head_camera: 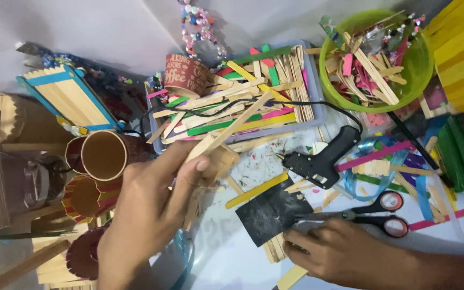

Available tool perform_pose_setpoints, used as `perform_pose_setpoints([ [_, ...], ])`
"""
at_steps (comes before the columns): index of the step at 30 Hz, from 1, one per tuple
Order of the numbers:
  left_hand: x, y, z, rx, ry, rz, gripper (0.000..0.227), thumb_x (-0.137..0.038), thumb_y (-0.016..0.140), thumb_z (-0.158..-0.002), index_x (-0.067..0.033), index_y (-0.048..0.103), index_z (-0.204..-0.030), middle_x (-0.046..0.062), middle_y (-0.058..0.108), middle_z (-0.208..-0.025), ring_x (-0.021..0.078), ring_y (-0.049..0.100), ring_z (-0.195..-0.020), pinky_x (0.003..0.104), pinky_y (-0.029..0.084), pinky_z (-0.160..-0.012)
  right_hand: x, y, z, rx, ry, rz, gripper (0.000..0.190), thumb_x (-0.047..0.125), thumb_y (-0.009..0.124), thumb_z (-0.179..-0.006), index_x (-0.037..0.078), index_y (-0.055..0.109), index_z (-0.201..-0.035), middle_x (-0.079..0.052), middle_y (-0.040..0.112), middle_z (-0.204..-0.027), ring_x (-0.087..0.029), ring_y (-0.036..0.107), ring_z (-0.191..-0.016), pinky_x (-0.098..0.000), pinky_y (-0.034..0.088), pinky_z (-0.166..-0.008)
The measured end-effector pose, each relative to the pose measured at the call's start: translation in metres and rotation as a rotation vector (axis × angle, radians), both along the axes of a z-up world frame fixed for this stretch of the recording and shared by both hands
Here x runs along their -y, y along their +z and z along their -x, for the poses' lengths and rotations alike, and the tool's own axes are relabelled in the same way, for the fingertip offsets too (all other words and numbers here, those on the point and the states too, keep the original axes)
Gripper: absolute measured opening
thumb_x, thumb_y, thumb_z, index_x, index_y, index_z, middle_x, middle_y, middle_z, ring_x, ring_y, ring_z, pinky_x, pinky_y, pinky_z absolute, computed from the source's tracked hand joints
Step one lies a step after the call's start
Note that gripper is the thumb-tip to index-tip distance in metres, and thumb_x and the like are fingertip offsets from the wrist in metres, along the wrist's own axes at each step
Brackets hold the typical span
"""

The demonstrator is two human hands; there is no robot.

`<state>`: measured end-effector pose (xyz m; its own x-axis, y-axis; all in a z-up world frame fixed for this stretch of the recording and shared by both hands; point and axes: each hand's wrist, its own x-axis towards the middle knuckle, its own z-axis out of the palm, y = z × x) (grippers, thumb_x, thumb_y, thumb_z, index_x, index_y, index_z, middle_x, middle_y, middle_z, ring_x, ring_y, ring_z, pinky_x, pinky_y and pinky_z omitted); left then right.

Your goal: Sanding the edges of a small wooden structure and assembling it using popsicle sticks, scissors, and a glue gun.

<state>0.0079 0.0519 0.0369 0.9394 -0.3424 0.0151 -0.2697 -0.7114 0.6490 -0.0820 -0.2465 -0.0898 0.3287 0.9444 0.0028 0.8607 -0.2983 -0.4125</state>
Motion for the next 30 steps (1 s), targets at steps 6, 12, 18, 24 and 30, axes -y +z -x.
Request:
perform_pose_setpoints([
  [6, -0.001, 0.006, 0.003, -0.028, 0.008, -0.01, 0.031, -0.031, 0.046, -0.105, -0.0118, 0.07, -0.104, -0.001, 0.06, -0.062, 0.0155, 0.037, -0.05, 0.031, 0.035, -0.048, 0.001, 0.022, -0.013, 0.248, 0.065, -0.234, 0.033, 0.01, 0.036, -0.108, 0.001, 0.067, -0.109, -0.02, 0.068, -0.115, -0.026, 0.069, -0.091, -0.0357, 0.056, -0.064],
  [12, -0.004, 0.01, 0.007, 0.031, 0.039, -0.016, 0.034, -0.028, 0.043, -0.105, -0.0098, 0.07, -0.116, 0.002, 0.065, -0.068, 0.0187, 0.045, -0.049, 0.032, 0.04, -0.051, 0.007, 0.026, -0.044, 0.044, -0.274, -0.322, 0.042, -0.012, 0.049, -0.073, 0.008, 0.068, -0.104, -0.003, 0.07, -0.108, -0.018, 0.07, -0.111, -0.0333, 0.05, -0.047],
  [18, -0.002, 0.013, 0.01, 0.048, 0.056, 0.006, 0.039, -0.028, 0.043, -0.106, -0.0056, 0.07, -0.123, 0.002, 0.065, -0.072, 0.0171, 0.045, -0.052, 0.031, 0.037, -0.052, 0.014, 0.05, -0.059, -0.726, -0.796, -0.183, 0.025, 0.031, 0.067, -0.097, 0.013, 0.077, -0.083, 0.003, 0.057, -0.057, -0.01, 0.048, -0.044, -0.0309, 0.038, -0.039],
  [24, -0.003, 0.017, 0.013, 0.076, 0.101, 0.017, 0.037, -0.026, 0.042, -0.106, -0.0048, 0.07, -0.118, 0.0, 0.067, -0.07, 0.0142, 0.044, -0.055, 0.029, 0.037, -0.054, 0.002, 0.066, -0.075, -0.395, -0.767, -0.313, 0.024, 0.028, 0.064, -0.097, 0.011, 0.079, -0.103, 0.0, 0.051, -0.048, -0.015, 0.043, -0.039, -0.0389, 0.031, -0.044],
  [30, -0.007, 0.023, 0.012, 0.116, 0.074, -0.065, 0.037, -0.024, 0.042, -0.106, -0.0044, 0.068, -0.124, 0.008, 0.077, -0.096, 0.019, 0.067, -0.075, 0.032, 0.047, -0.068, 0.003, 0.071, -0.088, -0.58, -0.866, -0.15, 0.046, 0.036, 0.059, -0.096, 0.012, 0.066, -0.134, 0.0, 0.074, -0.079, -0.013, 0.061, -0.05, -0.0321, 0.049, -0.045],
])
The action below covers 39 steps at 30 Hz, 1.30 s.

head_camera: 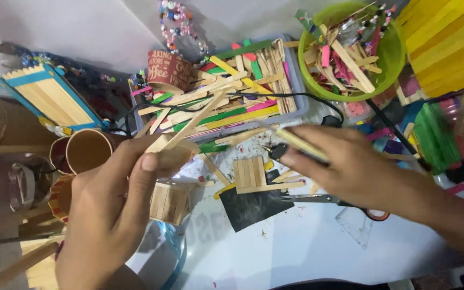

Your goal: Sanding the edges of a small wooden structure and assembling it using popsicle sticks, scissors, and a glue gun.

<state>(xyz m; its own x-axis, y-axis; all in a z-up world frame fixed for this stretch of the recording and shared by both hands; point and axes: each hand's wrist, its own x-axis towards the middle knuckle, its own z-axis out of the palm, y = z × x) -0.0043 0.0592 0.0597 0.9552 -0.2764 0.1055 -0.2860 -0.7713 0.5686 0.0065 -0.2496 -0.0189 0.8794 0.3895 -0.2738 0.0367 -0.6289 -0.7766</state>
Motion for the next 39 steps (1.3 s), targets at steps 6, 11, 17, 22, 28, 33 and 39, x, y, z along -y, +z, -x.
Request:
perform_pose_setpoints([
  [6, 0.008, 0.0, 0.0, -0.257, -0.153, 0.012, 0.043, -0.033, 0.051, -0.1, -0.0116, 0.063, -0.135, 0.007, 0.075, -0.127, 0.0204, 0.073, -0.111, 0.035, 0.052, -0.088, 0.042, -0.007, 0.012, 0.078, -0.14, 0.037, 0.038, 0.032, 0.049, -0.1, 0.011, 0.078, -0.111, -0.001, 0.077, -0.083, -0.014, 0.042, -0.04, -0.034, 0.033, -0.041],
  [11, 0.035, -0.057, 0.003, -0.139, -0.437, -0.028, 0.046, -0.02, 0.06, -0.101, -0.0038, 0.05, -0.143, 0.018, 0.061, -0.127, 0.0383, 0.058, -0.112, 0.05, 0.049, -0.095, 0.069, -0.01, 0.015, 0.101, -0.188, 0.118, 0.047, 0.037, 0.039, -0.099, 0.004, 0.072, -0.094, -0.008, 0.064, -0.078, -0.015, 0.045, -0.028, -0.0334, 0.039, -0.03],
  [17, 0.042, -0.084, 0.006, -0.193, -0.474, -0.16, 0.078, 0.019, 0.057, -0.071, 0.002, 0.046, -0.146, 0.024, 0.048, -0.129, 0.0451, 0.056, -0.113, 0.052, 0.05, -0.089, 0.084, -0.024, 0.02, -0.08, -0.209, 0.259, 0.053, 0.053, 0.038, -0.089, 0.017, 0.072, -0.107, 0.007, 0.079, -0.106, -0.021, 0.052, -0.032, -0.0401, 0.043, -0.039],
  [22, 0.046, -0.104, 0.004, 0.033, -0.518, -0.261, 0.046, -0.003, 0.052, -0.099, 0.0018, 0.051, -0.145, 0.019, 0.056, -0.132, 0.0397, 0.052, -0.127, 0.052, 0.039, -0.111, 0.089, -0.057, 0.032, 0.069, -0.031, 0.348, 0.044, 0.046, 0.059, -0.087, 0.036, 0.079, -0.124, -0.002, 0.057, -0.038, -0.018, 0.053, -0.032, -0.0364, 0.038, -0.041],
  [28, 0.051, -0.11, -0.005, 0.063, -0.498, -0.361, 0.06, 0.003, 0.058, -0.088, -0.0116, 0.055, -0.146, 0.007, 0.058, -0.138, 0.0344, 0.047, -0.132, 0.055, 0.033, -0.101, 0.09, -0.067, 0.034, 0.098, 0.322, 0.321, 0.056, 0.044, 0.065, -0.086, 0.043, 0.062, -0.142, 0.013, 0.086, -0.099, -0.019, 0.07, -0.043, -0.0413, 0.051, -0.047],
  [33, 0.052, -0.12, -0.015, -0.043, -0.614, -0.188, 0.054, 0.009, 0.054, -0.088, -0.0073, 0.06, -0.139, 0.02, 0.053, -0.144, 0.0395, 0.053, -0.125, 0.05, 0.04, -0.105, 0.088, -0.073, 0.039, 0.077, 0.491, 0.404, 0.063, 0.044, 0.056, -0.093, 0.042, 0.045, -0.156, 0.009, 0.074, -0.106, -0.016, 0.074, -0.08, -0.042, 0.06, -0.056],
  [39, 0.044, -0.101, -0.017, 0.03, -0.527, -0.161, 0.041, 0.004, 0.058, -0.095, 0.0027, 0.059, -0.135, 0.025, 0.059, -0.134, 0.0404, 0.058, -0.117, 0.05, 0.048, -0.097, 0.072, -0.062, 0.037, 0.363, 0.616, 0.519, 0.061, 0.038, 0.052, -0.095, 0.032, 0.044, -0.155, 0.009, 0.07, -0.091, -0.014, 0.071, -0.077, -0.0431, 0.058, -0.037],
])
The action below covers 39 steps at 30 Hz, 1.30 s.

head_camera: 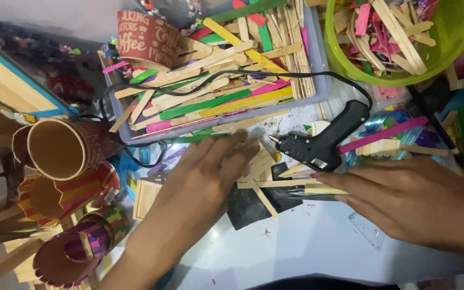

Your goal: Sanding the edges of a small wooden structure and assembling it using popsicle sticks, scissors, and a glue gun.

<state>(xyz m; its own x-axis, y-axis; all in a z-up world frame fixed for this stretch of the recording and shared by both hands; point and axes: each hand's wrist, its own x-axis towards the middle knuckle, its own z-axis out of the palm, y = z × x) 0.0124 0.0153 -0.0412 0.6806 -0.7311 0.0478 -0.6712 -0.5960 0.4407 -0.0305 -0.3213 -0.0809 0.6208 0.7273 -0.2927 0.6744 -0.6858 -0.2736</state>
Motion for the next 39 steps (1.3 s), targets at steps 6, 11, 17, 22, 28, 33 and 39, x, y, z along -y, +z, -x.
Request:
perform_pose_setpoints([
  [6, 0.003, -0.017, 0.004, -0.053, 0.065, -0.051, 0.04, -0.01, 0.062, -0.096, 0.0026, 0.059, -0.134, 0.021, 0.066, -0.122, 0.0385, 0.06, -0.107, 0.047, 0.048, -0.096, -0.029, 0.013, -0.014, 0.181, 0.158, -0.044, 0.049, 0.026, 0.061, -0.092, 0.02, 0.062, -0.14, 0.006, 0.07, -0.089, -0.02, 0.071, -0.07, -0.0428, 0.06, -0.047],
  [11, 0.0, -0.023, -0.003, -0.063, -0.013, -0.016, 0.055, 0.012, 0.06, -0.08, 0.0042, 0.059, -0.134, 0.021, 0.063, -0.12, 0.0386, 0.058, -0.106, 0.046, 0.048, -0.094, -0.046, 0.013, -0.019, 0.227, 0.2, -0.049, 0.04, 0.027, 0.064, -0.093, 0.018, 0.068, -0.132, 0.005, 0.074, -0.093, -0.02, 0.073, -0.075, -0.041, 0.061, -0.046],
  [17, -0.005, -0.029, -0.003, -0.009, -0.022, 0.009, 0.051, 0.006, 0.064, -0.082, 0.0002, 0.065, -0.132, 0.016, 0.065, -0.123, 0.0353, 0.059, -0.107, 0.045, 0.049, -0.096, -0.037, 0.003, -0.018, 0.127, 0.052, 0.014, 0.04, 0.046, 0.069, -0.088, 0.026, 0.065, -0.123, 0.01, 0.071, -0.091, -0.015, 0.071, -0.068, -0.0368, 0.057, -0.043],
  [22, -0.006, -0.024, -0.001, -0.043, 0.026, -0.004, 0.036, -0.006, 0.066, -0.092, -0.0061, 0.068, -0.128, 0.013, 0.067, -0.123, 0.0358, 0.063, -0.105, 0.047, 0.05, -0.093, -0.03, -0.005, -0.021, 0.302, -0.046, 0.069, 0.053, 0.066, 0.064, -0.087, 0.023, 0.066, -0.118, 0.005, 0.066, -0.094, -0.013, 0.065, -0.057, -0.033, 0.042, -0.03],
  [28, -0.005, -0.025, 0.004, -0.098, 0.06, -0.056, 0.043, -0.03, 0.068, -0.093, -0.0083, 0.064, -0.131, 0.015, 0.063, -0.132, 0.0372, 0.058, -0.117, 0.049, 0.046, -0.096, -0.027, -0.01, -0.031, 0.404, -0.081, -0.206, 0.03, 0.038, 0.078, -0.091, 0.013, 0.074, -0.107, 0.001, 0.076, -0.09, -0.01, 0.068, -0.061, -0.0266, 0.049, -0.041],
  [33, -0.003, -0.025, 0.006, -0.035, 0.031, -0.088, 0.042, -0.025, 0.074, -0.09, -0.0057, 0.065, -0.126, 0.016, 0.065, -0.123, 0.0358, 0.062, -0.107, 0.047, 0.049, -0.09, -0.025, -0.005, -0.039, 0.576, 0.012, -0.142, 0.031, 0.046, 0.075, -0.097, 0.016, 0.073, -0.105, 0.006, 0.07, -0.086, -0.009, 0.067, -0.072, -0.0244, 0.044, -0.05],
  [39, -0.004, -0.024, 0.002, -0.024, 0.008, -0.086, 0.045, -0.023, 0.075, -0.09, -0.0076, 0.066, -0.131, 0.012, 0.063, -0.125, 0.0341, 0.062, -0.112, 0.047, 0.048, -0.093, -0.009, -0.006, -0.037, 0.038, 0.014, -0.084, 0.051, 0.041, 0.067, -0.09, 0.025, 0.063, -0.138, 0.004, 0.069, -0.099, -0.015, 0.069, -0.075, -0.0372, 0.053, -0.045],
])
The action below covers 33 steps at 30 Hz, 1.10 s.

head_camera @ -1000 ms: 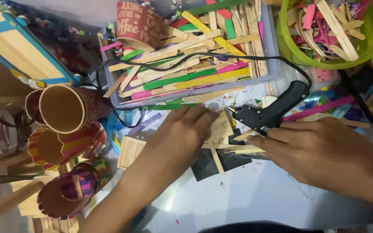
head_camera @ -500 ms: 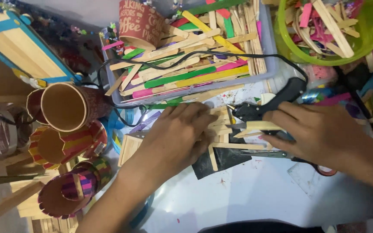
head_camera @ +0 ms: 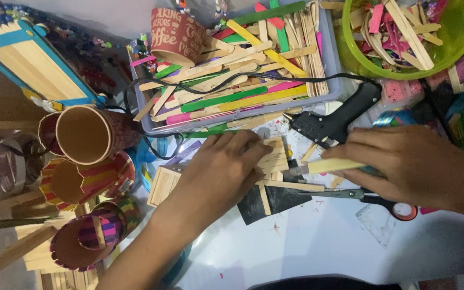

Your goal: Sanding the edges of a small wooden structure and assembling it using popsicle sticks, scissors, and a glue gun.

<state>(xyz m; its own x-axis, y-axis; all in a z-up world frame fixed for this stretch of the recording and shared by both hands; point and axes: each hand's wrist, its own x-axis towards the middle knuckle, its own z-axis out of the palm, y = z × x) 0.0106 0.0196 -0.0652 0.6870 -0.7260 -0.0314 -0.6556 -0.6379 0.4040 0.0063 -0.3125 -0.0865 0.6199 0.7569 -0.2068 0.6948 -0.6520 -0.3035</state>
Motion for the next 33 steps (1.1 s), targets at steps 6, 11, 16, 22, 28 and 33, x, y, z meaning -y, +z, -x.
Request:
perform_pose_setpoints([
  [6, -0.001, 0.006, 0.0, -0.069, 0.0, 0.007, 0.046, -0.012, 0.074, -0.086, -0.0105, 0.066, -0.131, 0.012, 0.064, -0.125, 0.0336, 0.06, -0.114, 0.046, 0.047, -0.093, -0.005, 0.022, 0.002, -0.026, 0.055, 0.128, 0.048, 0.048, 0.062, -0.09, 0.042, 0.061, -0.138, 0.012, 0.072, -0.109, -0.017, 0.076, -0.08, -0.0422, 0.062, -0.036],
  [11, -0.002, 0.006, -0.002, -0.097, -0.015, 0.017, 0.045, -0.011, 0.072, -0.088, -0.0124, 0.064, -0.132, 0.013, 0.063, -0.125, 0.0356, 0.063, -0.11, 0.047, 0.048, -0.091, -0.017, 0.025, 0.003, 0.099, 0.136, 0.12, 0.055, 0.045, 0.06, -0.092, 0.034, 0.056, -0.145, 0.01, 0.071, -0.09, -0.016, 0.07, -0.071, -0.0389, 0.054, -0.032],
  [16, -0.004, 0.006, -0.005, -0.16, -0.018, 0.028, 0.044, -0.009, 0.073, -0.085, -0.012, 0.067, -0.128, 0.015, 0.063, -0.13, 0.0381, 0.062, -0.116, 0.051, 0.048, -0.094, -0.023, 0.016, 0.011, -0.059, 0.036, 0.111, 0.054, 0.043, 0.064, -0.089, 0.043, 0.058, -0.143, 0.012, 0.077, -0.111, -0.019, 0.077, -0.079, -0.0388, 0.063, -0.038],
  [22, -0.005, 0.005, -0.007, -0.215, -0.009, 0.108, 0.045, -0.004, 0.058, -0.097, -0.0078, 0.059, -0.142, 0.018, 0.061, -0.128, 0.0413, 0.063, -0.107, 0.05, 0.05, -0.09, -0.036, 0.018, 0.016, 0.062, 0.138, -0.155, 0.044, 0.027, 0.068, -0.091, 0.022, 0.066, -0.135, 0.001, 0.076, -0.096, -0.016, 0.074, -0.079, -0.0406, 0.058, -0.04],
  [28, -0.001, -0.005, -0.004, -0.09, 0.03, -0.003, 0.048, -0.009, 0.066, -0.091, -0.0093, 0.063, -0.138, 0.015, 0.066, -0.127, 0.0384, 0.062, -0.11, 0.047, 0.049, -0.09, -0.036, 0.006, 0.018, 0.068, 0.125, -0.02, 0.049, 0.024, 0.066, -0.09, 0.027, 0.062, -0.139, 0.002, 0.075, -0.1, -0.015, 0.075, -0.078, -0.0418, 0.058, -0.033],
  [33, 0.002, -0.009, -0.002, -0.046, 0.029, -0.003, 0.05, -0.002, 0.062, -0.089, -0.0073, 0.059, -0.139, 0.014, 0.061, -0.125, 0.039, 0.062, -0.101, 0.046, 0.051, -0.082, -0.036, 0.005, 0.013, 0.038, 0.121, -0.02, 0.054, 0.03, 0.073, -0.087, 0.024, 0.062, -0.139, 0.001, 0.076, -0.103, -0.017, 0.074, -0.063, -0.0419, 0.059, -0.038],
])
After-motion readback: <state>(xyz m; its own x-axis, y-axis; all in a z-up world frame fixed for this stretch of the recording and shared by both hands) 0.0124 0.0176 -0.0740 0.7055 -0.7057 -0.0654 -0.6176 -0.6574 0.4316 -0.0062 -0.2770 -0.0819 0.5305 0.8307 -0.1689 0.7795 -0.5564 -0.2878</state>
